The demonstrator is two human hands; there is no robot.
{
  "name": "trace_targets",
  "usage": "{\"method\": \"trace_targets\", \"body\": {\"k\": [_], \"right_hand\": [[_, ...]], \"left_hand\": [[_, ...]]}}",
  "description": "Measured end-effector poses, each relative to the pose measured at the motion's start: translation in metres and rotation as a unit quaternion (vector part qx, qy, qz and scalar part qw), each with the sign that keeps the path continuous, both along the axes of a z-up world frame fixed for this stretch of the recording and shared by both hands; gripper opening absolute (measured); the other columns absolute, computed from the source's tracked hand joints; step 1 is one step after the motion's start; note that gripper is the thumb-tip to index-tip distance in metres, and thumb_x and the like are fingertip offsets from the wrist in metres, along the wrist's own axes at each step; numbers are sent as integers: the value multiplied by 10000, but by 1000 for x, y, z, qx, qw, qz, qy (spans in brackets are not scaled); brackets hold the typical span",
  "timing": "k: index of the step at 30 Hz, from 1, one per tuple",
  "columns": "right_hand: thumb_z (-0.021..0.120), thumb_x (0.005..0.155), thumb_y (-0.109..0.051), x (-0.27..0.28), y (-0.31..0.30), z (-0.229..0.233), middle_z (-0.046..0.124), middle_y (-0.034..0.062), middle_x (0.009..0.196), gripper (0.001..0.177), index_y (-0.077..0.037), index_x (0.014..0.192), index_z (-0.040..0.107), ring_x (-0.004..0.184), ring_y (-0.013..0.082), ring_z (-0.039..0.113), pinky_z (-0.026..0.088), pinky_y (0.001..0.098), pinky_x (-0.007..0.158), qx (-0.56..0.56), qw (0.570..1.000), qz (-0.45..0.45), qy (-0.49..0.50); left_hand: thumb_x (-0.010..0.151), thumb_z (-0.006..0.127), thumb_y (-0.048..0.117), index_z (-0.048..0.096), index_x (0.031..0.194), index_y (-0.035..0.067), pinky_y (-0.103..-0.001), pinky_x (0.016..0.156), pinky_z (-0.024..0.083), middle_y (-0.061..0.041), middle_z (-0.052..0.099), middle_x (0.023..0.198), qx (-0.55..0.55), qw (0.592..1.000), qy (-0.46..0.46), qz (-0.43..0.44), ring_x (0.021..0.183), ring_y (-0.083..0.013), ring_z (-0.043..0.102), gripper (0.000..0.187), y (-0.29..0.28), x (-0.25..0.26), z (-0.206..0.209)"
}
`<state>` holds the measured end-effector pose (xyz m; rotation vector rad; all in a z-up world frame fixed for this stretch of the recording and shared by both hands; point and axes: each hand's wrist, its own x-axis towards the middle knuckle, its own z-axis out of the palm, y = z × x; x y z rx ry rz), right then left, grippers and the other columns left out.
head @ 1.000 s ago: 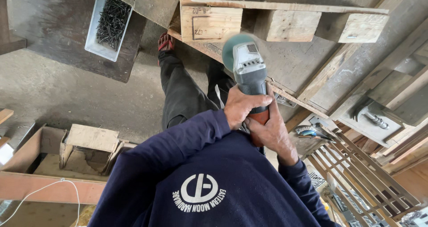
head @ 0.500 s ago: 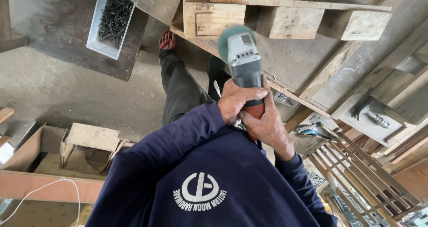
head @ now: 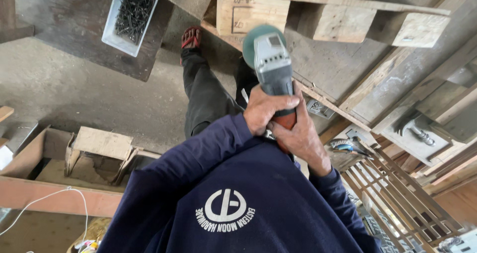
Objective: The person uses an angle grinder to smooth the surface of a wooden pallet block. They hold the tool with both hands and move it across the wood, generating sparks. The person adjusts the position of the wood block on the workbench to access different areas.
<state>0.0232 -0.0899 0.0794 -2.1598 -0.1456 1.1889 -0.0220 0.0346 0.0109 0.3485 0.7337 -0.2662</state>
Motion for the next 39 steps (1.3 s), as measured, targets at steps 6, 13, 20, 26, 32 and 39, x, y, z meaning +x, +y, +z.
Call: {"method": "trace_targets", "body": {"k": [6, 13, 20, 26, 32, 39], "right_hand": [[787, 804, -206, 3, 13, 1, 552, 255, 1440, 1069, -38, 1633, 133, 1284, 324, 625, 537, 408, 1013, 8, 1000, 25, -16], [782, 825, -212, -2, 27, 0, 556, 290, 1441, 1033, -49, 1635, 161, 1305, 368, 618, 528, 431, 1031, 17, 996, 63, -59], [775, 781, -189, -7, 33, -9, 610, 293, 1353, 1082, -75, 1637, 124, 1219, 396, 655, 543, 449, 980, 1, 996, 85, -32], [760, 797, -229, -8, 26, -11, 669, 246, 1269, 1072, -102, 1640, 111, 1148, 346, 713, 574, 416, 957, -34, 998, 47, 12], [790, 810, -231, -7, 11, -12, 587, 278, 1402, 1090, -79, 1646, 108, 1224, 346, 676, 574, 422, 984, 32, 998, 41, -27], [782, 794, -273, -7, -5, -12, 566, 255, 1401, 1093, -118, 1644, 113, 1213, 342, 670, 592, 431, 966, -20, 999, -24, 17]], "left_hand": [[832, 799, 12, 684, 1086, -30, -366, 869, 576, -115, 706, 993, -9, 999, -45, 26, 910, -213, 684, 281, 11, -1, -1], [790, 808, 35, 678, 1102, -2, -366, 839, 596, -105, 712, 995, 13, 1000, 9, 20, 898, -201, 697, 340, 20, -11, -8], [780, 820, 22, 667, 1121, -6, -364, 855, 589, -92, 705, 1019, 38, 998, 13, 37, 914, -194, 690, 375, 25, -26, -15], [787, 818, 25, 669, 1127, -3, -365, 864, 593, -94, 705, 1023, 30, 999, -4, 32, 920, -193, 690, 372, 19, -26, -19], [793, 818, 32, 679, 1120, -18, -371, 877, 604, -121, 721, 1016, 34, 999, -16, -5, 911, -211, 709, 359, 9, -16, -17], [760, 819, 29, 670, 1127, -9, -388, 906, 598, -117, 720, 1007, 22, 999, -30, -22, 911, -219, 711, 398, -7, -3, -17]]}}
